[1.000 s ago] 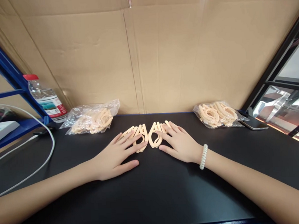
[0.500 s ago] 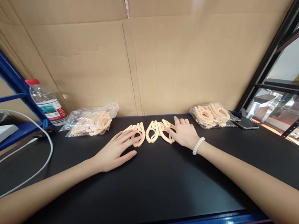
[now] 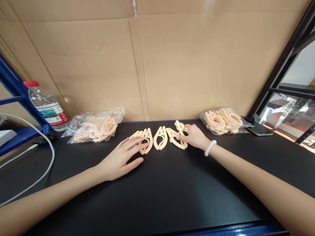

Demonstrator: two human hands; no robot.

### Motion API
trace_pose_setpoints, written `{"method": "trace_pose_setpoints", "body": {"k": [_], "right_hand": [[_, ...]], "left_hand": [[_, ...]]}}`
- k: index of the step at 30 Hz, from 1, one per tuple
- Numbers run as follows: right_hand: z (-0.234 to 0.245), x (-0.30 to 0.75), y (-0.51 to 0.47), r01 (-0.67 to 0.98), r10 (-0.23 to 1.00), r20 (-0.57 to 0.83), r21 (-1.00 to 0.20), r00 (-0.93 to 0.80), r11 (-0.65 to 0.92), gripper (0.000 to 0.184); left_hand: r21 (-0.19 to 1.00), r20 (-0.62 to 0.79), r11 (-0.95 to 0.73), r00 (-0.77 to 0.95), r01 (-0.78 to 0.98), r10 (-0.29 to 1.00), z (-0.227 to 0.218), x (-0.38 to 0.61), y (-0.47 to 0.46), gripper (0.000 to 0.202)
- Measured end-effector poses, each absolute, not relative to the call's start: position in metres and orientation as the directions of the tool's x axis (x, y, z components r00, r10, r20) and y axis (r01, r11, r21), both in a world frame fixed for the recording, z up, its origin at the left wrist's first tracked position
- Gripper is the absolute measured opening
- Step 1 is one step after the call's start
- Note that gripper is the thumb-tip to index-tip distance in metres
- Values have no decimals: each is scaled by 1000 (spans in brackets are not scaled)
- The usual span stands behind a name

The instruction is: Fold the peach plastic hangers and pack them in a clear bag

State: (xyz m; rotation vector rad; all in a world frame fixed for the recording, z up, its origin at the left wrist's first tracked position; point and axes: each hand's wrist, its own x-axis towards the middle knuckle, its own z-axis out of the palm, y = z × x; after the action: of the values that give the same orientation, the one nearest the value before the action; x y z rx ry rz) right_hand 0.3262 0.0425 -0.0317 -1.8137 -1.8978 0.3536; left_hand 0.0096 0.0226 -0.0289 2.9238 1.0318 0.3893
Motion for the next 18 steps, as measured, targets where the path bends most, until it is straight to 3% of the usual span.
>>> {"method": "trace_pose_setpoints", "body": {"k": [6,10,11,13,16,18], "right_hand": [[-29,327,40,726,971,202,-686,127,48,35],[-20,322,32,624,944,268,-776,192,93,30],[-18,318,27,598,939,286,-792,190,121,31],[-14,305,14,524,941,311,-828,133,200,32],[-14,276,-13,351,940,331,-873,-80,338,27],[-18,256,-31,277,915,318,-882,-246,381,21]], "left_hand": [[120,279,-795,749,594,601,-29,8,23,42],[170,447,-833,711,527,542,-26,10,16,34],[233,490,-834,680,501,545,-25,13,12,33],[470,503,-772,588,429,633,-23,21,0,33],[867,298,-443,475,228,828,-22,36,-19,38],[954,166,-264,485,140,858,-21,44,-27,35]]}}
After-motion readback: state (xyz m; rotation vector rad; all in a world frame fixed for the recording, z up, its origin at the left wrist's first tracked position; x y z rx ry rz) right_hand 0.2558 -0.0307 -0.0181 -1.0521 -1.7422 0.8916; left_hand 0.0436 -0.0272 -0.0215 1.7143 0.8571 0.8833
